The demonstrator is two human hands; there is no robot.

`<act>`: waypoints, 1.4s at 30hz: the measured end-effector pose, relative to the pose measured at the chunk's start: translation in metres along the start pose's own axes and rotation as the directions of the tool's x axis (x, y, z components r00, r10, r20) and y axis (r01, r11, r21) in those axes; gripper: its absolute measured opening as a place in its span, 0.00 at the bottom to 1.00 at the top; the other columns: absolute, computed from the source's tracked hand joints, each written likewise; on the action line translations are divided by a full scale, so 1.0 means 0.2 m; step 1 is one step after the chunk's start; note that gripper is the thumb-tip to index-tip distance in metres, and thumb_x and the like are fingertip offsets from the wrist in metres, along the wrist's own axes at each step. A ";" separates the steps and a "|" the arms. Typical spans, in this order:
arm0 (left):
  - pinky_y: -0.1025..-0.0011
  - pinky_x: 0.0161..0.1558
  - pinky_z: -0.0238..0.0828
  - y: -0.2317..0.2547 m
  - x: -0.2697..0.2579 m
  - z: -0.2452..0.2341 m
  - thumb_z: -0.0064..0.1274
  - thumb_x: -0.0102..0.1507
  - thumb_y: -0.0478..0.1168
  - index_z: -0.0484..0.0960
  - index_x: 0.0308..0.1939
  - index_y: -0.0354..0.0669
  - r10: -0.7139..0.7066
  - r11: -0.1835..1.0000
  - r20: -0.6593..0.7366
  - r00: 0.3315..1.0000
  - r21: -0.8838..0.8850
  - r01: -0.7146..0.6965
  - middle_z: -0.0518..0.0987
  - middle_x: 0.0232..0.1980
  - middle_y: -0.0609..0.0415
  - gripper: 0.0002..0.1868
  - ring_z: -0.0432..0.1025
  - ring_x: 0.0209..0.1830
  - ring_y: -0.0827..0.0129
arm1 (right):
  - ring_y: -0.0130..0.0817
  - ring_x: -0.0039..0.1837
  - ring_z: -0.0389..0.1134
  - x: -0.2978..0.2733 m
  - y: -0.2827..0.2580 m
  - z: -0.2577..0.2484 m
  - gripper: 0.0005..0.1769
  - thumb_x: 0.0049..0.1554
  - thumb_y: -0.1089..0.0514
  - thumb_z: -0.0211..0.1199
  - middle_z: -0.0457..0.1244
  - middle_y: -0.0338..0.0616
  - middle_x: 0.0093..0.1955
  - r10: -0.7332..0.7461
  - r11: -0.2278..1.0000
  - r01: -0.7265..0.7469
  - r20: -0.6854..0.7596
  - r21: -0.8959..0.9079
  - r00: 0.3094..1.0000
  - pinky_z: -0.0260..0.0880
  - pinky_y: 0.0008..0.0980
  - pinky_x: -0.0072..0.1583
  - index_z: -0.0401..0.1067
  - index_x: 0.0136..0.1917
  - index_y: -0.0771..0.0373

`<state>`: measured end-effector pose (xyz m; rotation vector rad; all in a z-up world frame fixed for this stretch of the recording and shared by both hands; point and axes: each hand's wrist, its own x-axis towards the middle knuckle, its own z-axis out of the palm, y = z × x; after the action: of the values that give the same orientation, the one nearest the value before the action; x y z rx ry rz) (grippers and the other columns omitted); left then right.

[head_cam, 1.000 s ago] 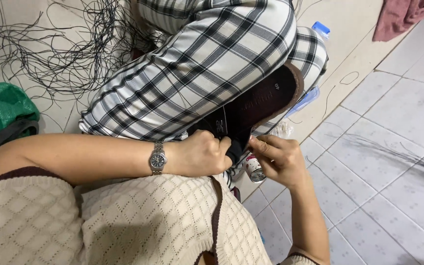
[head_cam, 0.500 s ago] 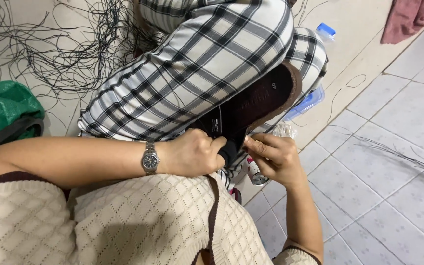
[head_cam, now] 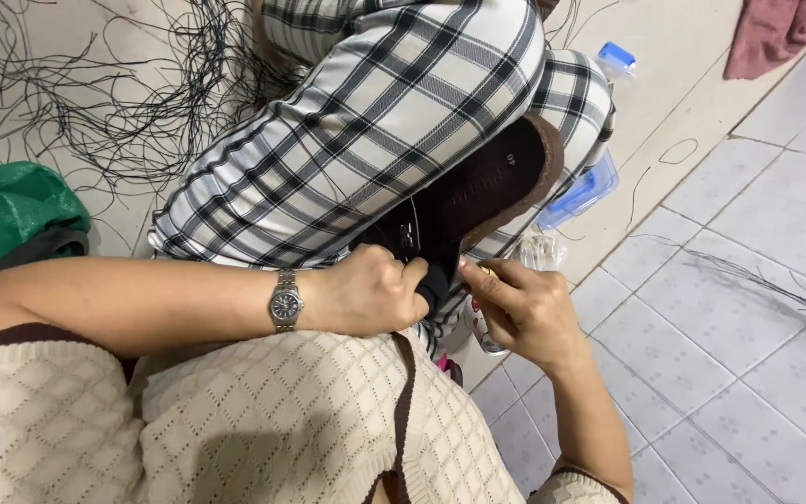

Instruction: Hand-sewing a strap onto a sandal sole using a needle and thread while sitting on the floor.

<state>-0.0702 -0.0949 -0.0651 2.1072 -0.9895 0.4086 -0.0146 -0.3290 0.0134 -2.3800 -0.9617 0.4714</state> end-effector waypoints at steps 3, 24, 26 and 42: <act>0.68 0.15 0.63 0.00 0.00 -0.02 0.45 0.53 0.29 0.73 0.18 0.42 0.002 1.000 0.016 1.000 0.001 -0.002 0.78 0.29 0.34 0.09 0.66 0.08 0.65 | 0.53 0.36 0.72 -0.01 0.02 0.01 0.22 0.53 0.66 0.61 0.70 0.53 0.41 -0.004 0.998 0.003 0.012 0.069 1.000 0.73 0.44 0.36 0.80 0.59 0.52; 0.72 0.31 0.72 -0.08 0.03 -0.43 0.53 0.56 0.30 0.76 0.19 0.33 -0.251 0.959 0.208 0.945 -0.077 0.271 0.77 0.60 0.27 0.10 0.71 0.32 0.63 | 0.26 0.33 0.68 0.26 -0.21 -0.13 0.61 0.65 0.54 0.75 0.75 0.47 0.50 0.454 0.891 -0.446 -0.234 0.087 0.860 0.64 0.23 0.33 0.24 0.83 0.62; 0.78 0.27 0.66 -0.13 0.04 -0.49 0.57 0.61 0.29 0.75 0.22 0.40 -0.252 0.955 0.179 0.951 0.204 0.215 0.84 0.47 0.41 0.12 0.69 0.29 0.72 | 0.29 0.26 0.63 0.37 -0.10 -0.12 0.40 0.63 0.63 0.65 0.68 0.43 0.31 0.241 0.957 -0.275 -0.266 -0.095 0.933 0.62 0.28 0.28 0.48 0.80 0.75; 0.84 0.28 0.69 -0.19 0.25 -0.59 0.52 0.65 0.29 0.84 0.54 0.41 -0.363 0.026 0.582 0.727 -0.774 0.633 0.82 0.38 0.57 0.14 0.71 0.27 0.79 | 0.28 0.32 0.62 0.32 -0.29 -0.30 0.29 0.55 0.76 0.62 0.67 0.41 0.39 0.094 0.993 -0.108 -0.244 -0.044 0.965 0.63 0.30 0.35 0.68 0.70 0.68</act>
<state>-0.0049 -0.0170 0.0212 1.1010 -0.2649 -0.7482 0.0271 -0.2683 0.0883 -2.4760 -0.7566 0.1860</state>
